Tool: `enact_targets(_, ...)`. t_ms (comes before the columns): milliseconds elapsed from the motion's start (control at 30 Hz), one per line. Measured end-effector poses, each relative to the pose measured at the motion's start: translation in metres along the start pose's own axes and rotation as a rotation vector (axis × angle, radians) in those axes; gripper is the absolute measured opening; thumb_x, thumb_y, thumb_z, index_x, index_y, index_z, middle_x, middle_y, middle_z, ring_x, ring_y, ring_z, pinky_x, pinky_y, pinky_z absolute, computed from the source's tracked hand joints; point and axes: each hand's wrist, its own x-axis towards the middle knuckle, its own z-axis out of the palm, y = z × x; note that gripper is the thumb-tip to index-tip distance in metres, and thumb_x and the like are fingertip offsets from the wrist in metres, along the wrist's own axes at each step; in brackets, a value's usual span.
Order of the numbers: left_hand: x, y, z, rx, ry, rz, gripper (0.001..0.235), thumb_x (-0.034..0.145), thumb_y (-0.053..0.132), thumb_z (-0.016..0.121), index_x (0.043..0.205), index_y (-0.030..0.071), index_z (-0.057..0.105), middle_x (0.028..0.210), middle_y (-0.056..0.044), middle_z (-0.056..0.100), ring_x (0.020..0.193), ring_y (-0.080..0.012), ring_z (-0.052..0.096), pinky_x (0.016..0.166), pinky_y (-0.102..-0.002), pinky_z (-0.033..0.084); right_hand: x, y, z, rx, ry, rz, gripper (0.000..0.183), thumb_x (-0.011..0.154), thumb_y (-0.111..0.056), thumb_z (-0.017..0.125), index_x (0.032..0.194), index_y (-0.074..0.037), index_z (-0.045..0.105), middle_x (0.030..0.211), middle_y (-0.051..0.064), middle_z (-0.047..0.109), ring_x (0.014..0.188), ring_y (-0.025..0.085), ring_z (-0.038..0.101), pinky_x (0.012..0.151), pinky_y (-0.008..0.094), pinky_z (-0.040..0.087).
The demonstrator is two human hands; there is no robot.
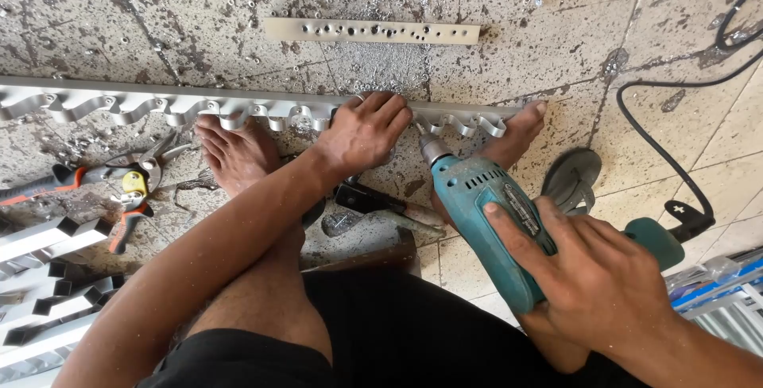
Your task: Drilling a series of holes into a long metal bar using a handheld power drill while sitting on the floor.
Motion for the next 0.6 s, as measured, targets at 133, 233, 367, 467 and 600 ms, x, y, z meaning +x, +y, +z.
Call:
enact_targets(133, 0.001, -0.001, -0.002, -0.027, 0.035, 0.005, 0.009, 0.090, 0.021, 0.047, 0.098, 0.016, 0.049, 0.088, 0.001, 0.050, 0.083, -0.0154, 0.050, 0.074, -0.033, 0.050, 0.003, -0.002, -0.003, -0.005, 0.039, 0.010, 0.074, 0.062, -0.047, 0.069, 0.132, -0.025, 0.056, 0.111, 0.022, 0.064, 0.066, 0.022, 0.067, 0.056, 0.029, 0.055)
enact_targets(233, 0.001, -0.001, -0.001, -0.015, 0.134, 0.037, 0.016, 0.084, 0.014, 0.052, 0.099, 0.014, 0.050, 0.088, -0.001, 0.051, 0.082, -0.0156, 0.052, 0.069, -0.032, 0.053, 0.002, -0.001, -0.002, -0.009, 0.032, 0.020, 0.074, 0.060, -0.045, 0.071, 0.131, -0.027, 0.057, 0.112, 0.021, 0.064, 0.068, 0.022, 0.069, 0.056, 0.029, 0.056)
enact_targets(367, 0.001, -0.001, 0.000, -0.009, 0.062, 0.022, 0.013, 0.088, 0.017, 0.050, 0.100, 0.016, 0.051, 0.088, 0.001, 0.052, 0.082, -0.0156, 0.051, 0.074, -0.034, 0.051, 0.004, 0.000, 0.000, -0.032, 0.041, 0.001, 0.073, 0.065, -0.047, 0.068, 0.133, -0.025, 0.055, 0.111, 0.022, 0.065, 0.068, 0.023, 0.068, 0.054, 0.028, 0.055)
enact_targets(467, 0.004, -0.002, -0.001, -0.023, 0.105, 0.048, 0.017, 0.084, 0.011, 0.055, 0.101, 0.013, 0.053, 0.092, -0.001, 0.056, 0.083, -0.0169, 0.055, 0.068, -0.033, 0.054, 0.002, 0.003, 0.007, -0.028, 0.040, -0.014, 0.072, 0.068, -0.049, 0.066, 0.135, -0.024, 0.053, 0.109, 0.023, 0.064, 0.066, 0.024, 0.068, 0.052, 0.030, 0.056)
enact_targets(600, 0.002, 0.002, -0.006, -0.007, 0.153, 0.058, 0.021, 0.084, 0.006, 0.060, 0.104, 0.011, 0.057, 0.097, -0.003, 0.060, 0.088, -0.0184, 0.061, 0.063, -0.034, 0.059, 0.001, 0.000, 0.007, 0.053, 0.042, 0.038, 0.075, 0.064, -0.045, 0.071, 0.134, -0.026, 0.054, 0.107, 0.018, 0.066, 0.061, 0.022, 0.067, 0.048, 0.031, 0.054)
